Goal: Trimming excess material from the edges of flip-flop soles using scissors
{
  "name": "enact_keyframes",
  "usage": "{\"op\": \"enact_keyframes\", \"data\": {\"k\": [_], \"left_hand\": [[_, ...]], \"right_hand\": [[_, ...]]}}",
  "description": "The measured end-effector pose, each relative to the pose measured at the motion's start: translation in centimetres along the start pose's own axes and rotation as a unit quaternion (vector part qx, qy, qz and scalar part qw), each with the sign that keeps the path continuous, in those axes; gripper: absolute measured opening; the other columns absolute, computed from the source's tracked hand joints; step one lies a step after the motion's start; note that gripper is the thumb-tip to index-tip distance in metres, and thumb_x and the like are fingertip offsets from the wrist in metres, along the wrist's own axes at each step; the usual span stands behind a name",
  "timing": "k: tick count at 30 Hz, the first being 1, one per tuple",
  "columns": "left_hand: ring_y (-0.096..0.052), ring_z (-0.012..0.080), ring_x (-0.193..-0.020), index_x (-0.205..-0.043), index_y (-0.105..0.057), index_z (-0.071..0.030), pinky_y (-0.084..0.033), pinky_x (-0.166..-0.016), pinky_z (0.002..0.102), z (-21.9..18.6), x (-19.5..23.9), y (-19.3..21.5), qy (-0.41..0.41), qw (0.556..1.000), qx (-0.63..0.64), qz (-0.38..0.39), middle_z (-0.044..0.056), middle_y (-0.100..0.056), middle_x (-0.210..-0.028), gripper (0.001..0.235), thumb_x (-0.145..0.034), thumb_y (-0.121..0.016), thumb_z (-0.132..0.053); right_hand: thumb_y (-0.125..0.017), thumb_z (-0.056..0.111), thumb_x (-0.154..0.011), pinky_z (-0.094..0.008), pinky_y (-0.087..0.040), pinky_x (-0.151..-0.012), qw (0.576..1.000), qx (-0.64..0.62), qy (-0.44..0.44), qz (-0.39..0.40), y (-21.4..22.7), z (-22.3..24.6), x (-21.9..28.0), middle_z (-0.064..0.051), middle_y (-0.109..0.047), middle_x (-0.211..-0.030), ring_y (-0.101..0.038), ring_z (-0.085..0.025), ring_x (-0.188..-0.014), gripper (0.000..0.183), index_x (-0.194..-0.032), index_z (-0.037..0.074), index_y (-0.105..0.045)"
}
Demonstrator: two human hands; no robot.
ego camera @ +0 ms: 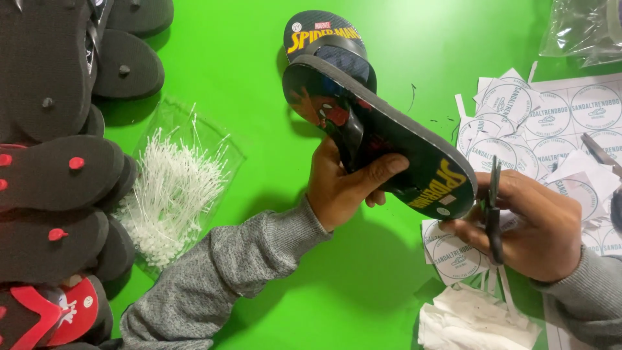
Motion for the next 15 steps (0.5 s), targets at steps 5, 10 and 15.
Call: {"op": "enact_keyframes", "data": {"k": [5,10,15], "left_hand": [[-0.055,0.0152,-0.036,-0.095,-0.07,-0.003,-0.046,-0.03,0.024,-1.3,0.1,-0.3,0.017,0.998,-0.053,-0.021,0.009,-0.073,-0.079,0.03,-0.081,-0.08,-0.027],[-0.053,0.0143,-0.036,-0.1,-0.069,-0.004,-0.048,-0.029,0.024,-1.5,0.1,-0.3,0.014,0.998,-0.049,-0.024,0.009,-0.073,-0.085,0.032,-0.081,-0.081,-0.025],[-0.051,0.0118,-0.039,-0.105,-0.066,-0.006,-0.049,-0.029,0.023,-1.0,-0.1,-0.2,0.042,0.996,-0.061,-0.046,0.008,-0.071,-0.086,0.043,-0.075,-0.082,-0.033]], "right_hand": [[-0.089,0.027,-0.065,-0.022,-0.063,-0.055,0.997,-0.059,-0.054,0.019,-0.1,0.1,-0.2,-0.011,-0.077,-0.091,-0.076,-0.01,-0.064,0.063,-0.116,-0.002,-0.066],[-0.088,0.025,-0.066,-0.024,-0.066,-0.055,0.996,-0.073,-0.054,0.019,0.0,0.0,-0.3,-0.013,-0.077,-0.096,-0.077,-0.012,-0.065,0.062,-0.117,-0.004,-0.065],[-0.089,0.021,-0.065,-0.02,-0.064,-0.05,0.993,-0.091,-0.073,0.015,0.0,0.4,-0.5,-0.009,-0.077,-0.087,-0.074,-0.009,-0.058,0.062,-0.117,-0.003,-0.065]]}}
Point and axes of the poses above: each hand's wrist, its own x-axis away from the middle knuckle, its own y-axis out of the back of the hand, z = x × y, the point moved 4 cm from there along -x, towards the middle knuckle
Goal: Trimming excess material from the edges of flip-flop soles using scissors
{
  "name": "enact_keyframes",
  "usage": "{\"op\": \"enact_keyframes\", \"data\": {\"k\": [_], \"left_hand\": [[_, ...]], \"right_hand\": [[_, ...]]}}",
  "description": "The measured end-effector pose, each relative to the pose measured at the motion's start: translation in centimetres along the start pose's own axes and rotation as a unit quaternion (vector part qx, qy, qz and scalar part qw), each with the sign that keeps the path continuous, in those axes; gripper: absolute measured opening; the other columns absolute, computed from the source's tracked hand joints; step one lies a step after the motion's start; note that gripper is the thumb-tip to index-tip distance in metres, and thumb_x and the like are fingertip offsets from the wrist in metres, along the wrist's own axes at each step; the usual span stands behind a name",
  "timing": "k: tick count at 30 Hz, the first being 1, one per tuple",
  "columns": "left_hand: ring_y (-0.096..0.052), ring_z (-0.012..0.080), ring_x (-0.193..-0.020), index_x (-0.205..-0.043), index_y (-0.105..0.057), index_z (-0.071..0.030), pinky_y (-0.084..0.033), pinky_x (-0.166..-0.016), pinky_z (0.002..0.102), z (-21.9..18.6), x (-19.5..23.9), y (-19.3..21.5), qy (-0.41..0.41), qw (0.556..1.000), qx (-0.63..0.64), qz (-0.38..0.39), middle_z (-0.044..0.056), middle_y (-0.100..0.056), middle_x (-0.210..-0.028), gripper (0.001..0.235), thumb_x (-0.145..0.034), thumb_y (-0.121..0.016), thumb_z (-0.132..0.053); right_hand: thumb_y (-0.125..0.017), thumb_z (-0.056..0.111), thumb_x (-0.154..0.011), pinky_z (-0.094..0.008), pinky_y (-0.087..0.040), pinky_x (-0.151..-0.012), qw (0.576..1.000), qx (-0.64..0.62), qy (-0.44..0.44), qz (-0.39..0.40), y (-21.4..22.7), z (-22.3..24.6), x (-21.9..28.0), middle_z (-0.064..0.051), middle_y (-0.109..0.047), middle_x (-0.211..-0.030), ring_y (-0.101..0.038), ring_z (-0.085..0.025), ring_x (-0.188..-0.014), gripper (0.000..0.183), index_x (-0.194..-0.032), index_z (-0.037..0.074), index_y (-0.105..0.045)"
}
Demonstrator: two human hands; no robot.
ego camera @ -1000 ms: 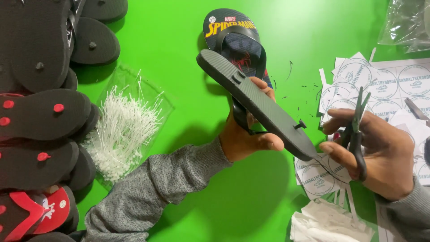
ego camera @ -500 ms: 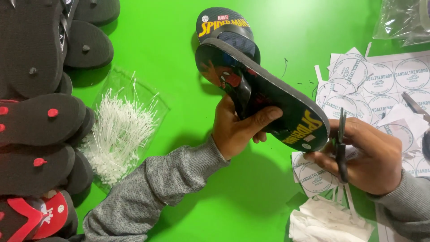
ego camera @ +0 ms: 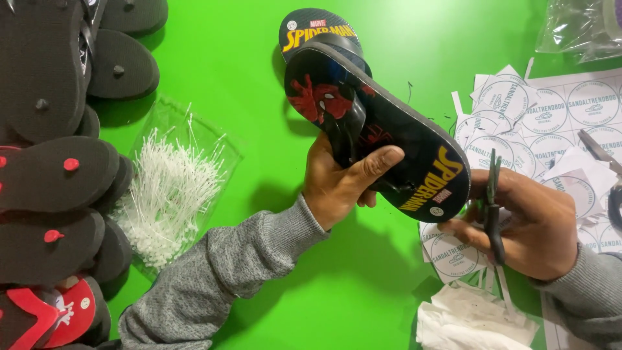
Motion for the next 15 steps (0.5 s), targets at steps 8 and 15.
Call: {"op": "enact_keyframes", "data": {"k": [8,15], "left_hand": [[-0.06,0.0165,-0.116,-0.137,-0.047,-0.001,-0.056,-0.106,0.032,2.0,-0.7,0.6,-0.166,0.981,0.037,0.091,0.009,-0.064,-0.124,0.086,-0.069,-0.092,-0.028],[-0.064,0.0218,-0.123,-0.158,-0.021,-0.009,-0.062,-0.082,0.027,0.7,0.7,0.0,-0.09,0.985,-0.009,0.146,0.011,-0.056,-0.147,0.11,-0.071,-0.089,-0.014]], "right_hand": [[-0.081,0.003,-0.065,-0.033,-0.067,-0.079,0.947,-0.217,-0.236,-0.022,-0.3,-0.9,0.4,-0.018,-0.075,-0.102,-0.076,-0.024,-0.083,0.063,-0.124,-0.008,-0.06],[-0.074,0.003,-0.079,-0.025,-0.056,-0.047,0.919,-0.272,-0.283,-0.043,-0.3,-1.5,0.4,-0.02,-0.071,-0.076,-0.064,-0.02,-0.055,0.052,-0.126,-0.007,-0.055]]}}
Point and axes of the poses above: each hand's wrist, its own x-axis away from the middle knuckle, its own y-axis out of the back of the hand, z = x × y, the point moved 4 cm from there along -x, towards the middle knuckle
